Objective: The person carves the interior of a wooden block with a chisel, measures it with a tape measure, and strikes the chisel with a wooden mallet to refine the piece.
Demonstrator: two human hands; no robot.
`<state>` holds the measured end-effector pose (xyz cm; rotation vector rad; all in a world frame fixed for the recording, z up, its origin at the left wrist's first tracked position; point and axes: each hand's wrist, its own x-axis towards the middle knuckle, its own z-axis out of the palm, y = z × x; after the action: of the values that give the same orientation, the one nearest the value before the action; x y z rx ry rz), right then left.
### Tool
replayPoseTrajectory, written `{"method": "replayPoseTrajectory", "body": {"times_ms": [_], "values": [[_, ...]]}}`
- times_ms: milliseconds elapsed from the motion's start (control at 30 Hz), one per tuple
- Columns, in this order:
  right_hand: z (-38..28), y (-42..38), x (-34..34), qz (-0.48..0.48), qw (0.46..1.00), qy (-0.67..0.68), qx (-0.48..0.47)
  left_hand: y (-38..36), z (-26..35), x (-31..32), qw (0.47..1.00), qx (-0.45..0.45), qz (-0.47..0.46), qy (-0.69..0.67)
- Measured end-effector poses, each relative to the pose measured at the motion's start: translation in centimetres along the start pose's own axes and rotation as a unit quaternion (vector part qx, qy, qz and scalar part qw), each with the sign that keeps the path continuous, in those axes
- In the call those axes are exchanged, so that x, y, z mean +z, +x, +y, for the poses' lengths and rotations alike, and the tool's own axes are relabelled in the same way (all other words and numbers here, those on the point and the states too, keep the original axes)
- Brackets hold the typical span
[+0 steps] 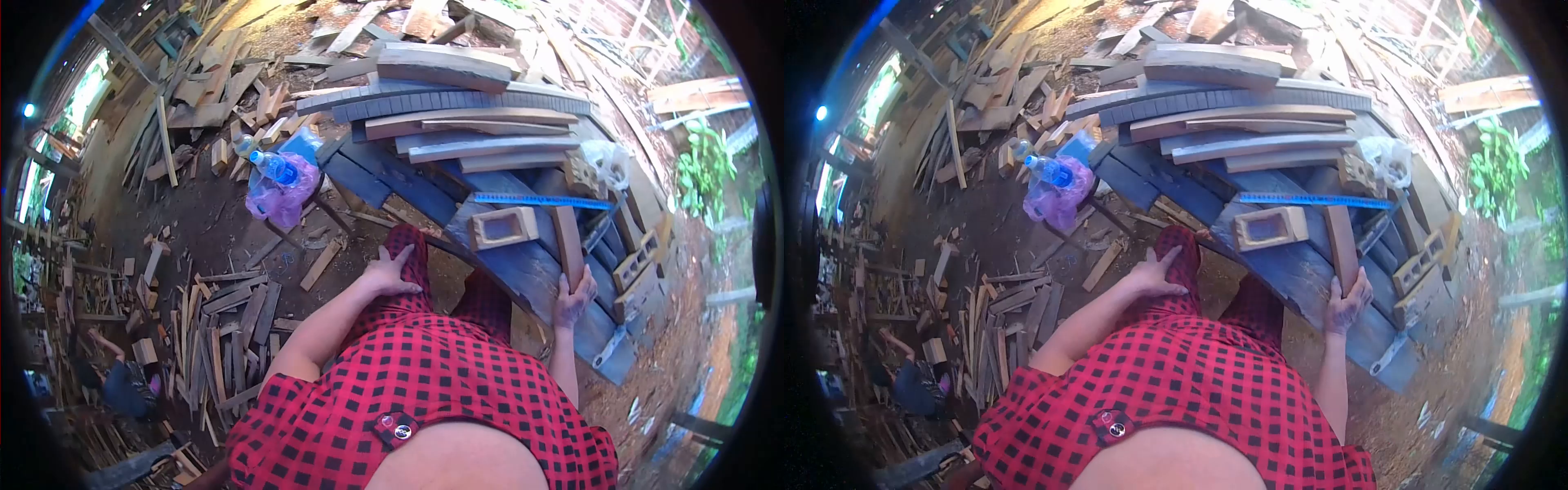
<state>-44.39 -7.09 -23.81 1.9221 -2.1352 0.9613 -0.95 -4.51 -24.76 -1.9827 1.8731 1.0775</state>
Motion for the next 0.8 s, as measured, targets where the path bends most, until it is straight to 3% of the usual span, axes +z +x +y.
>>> {"method": "replayPoseTrajectory", "body": {"times_ms": [300,367,467,533,633,700,767,800], "values": [[-0.2,0.2,-0.2,0.054,0.998,0.008,0.015,1.0,0.9,0.2,0.999,-0.017,0.034,-0.004],[-1.3,0.4,-1.0,0.030,1.000,0.005,0.008,1.7,0.2,1.4,0.993,-0.030,0.102,-0.043],[-1.8,0.5,-1.5,0.047,0.998,-0.018,0.023,2.0,-0.7,2.1,0.993,-0.001,0.114,-0.026],[-1.5,0.4,-1.5,0.035,0.999,-0.005,0.004,2.2,-1.1,2.2,0.983,0.012,0.172,-0.067],[-1.5,0.3,-1.6,0.031,0.999,0.028,0.032,0.2,0.9,-1.3,0.991,0.006,0.116,-0.069],[-1.0,-0.1,-1.5,0.031,0.998,0.042,0.035,0.0,1.4,-2.1,0.938,0.134,0.180,-0.265],[-0.7,-0.3,-1.4,0.030,0.997,0.057,0.035,-0.3,4.0,-3.6,0.873,0.220,0.132,-0.416],[-0.8,-0.2,-1.5,0.032,0.997,0.062,0.038,-1.0,5.7,-4.4,0.888,0.228,0.187,-0.354]]}}
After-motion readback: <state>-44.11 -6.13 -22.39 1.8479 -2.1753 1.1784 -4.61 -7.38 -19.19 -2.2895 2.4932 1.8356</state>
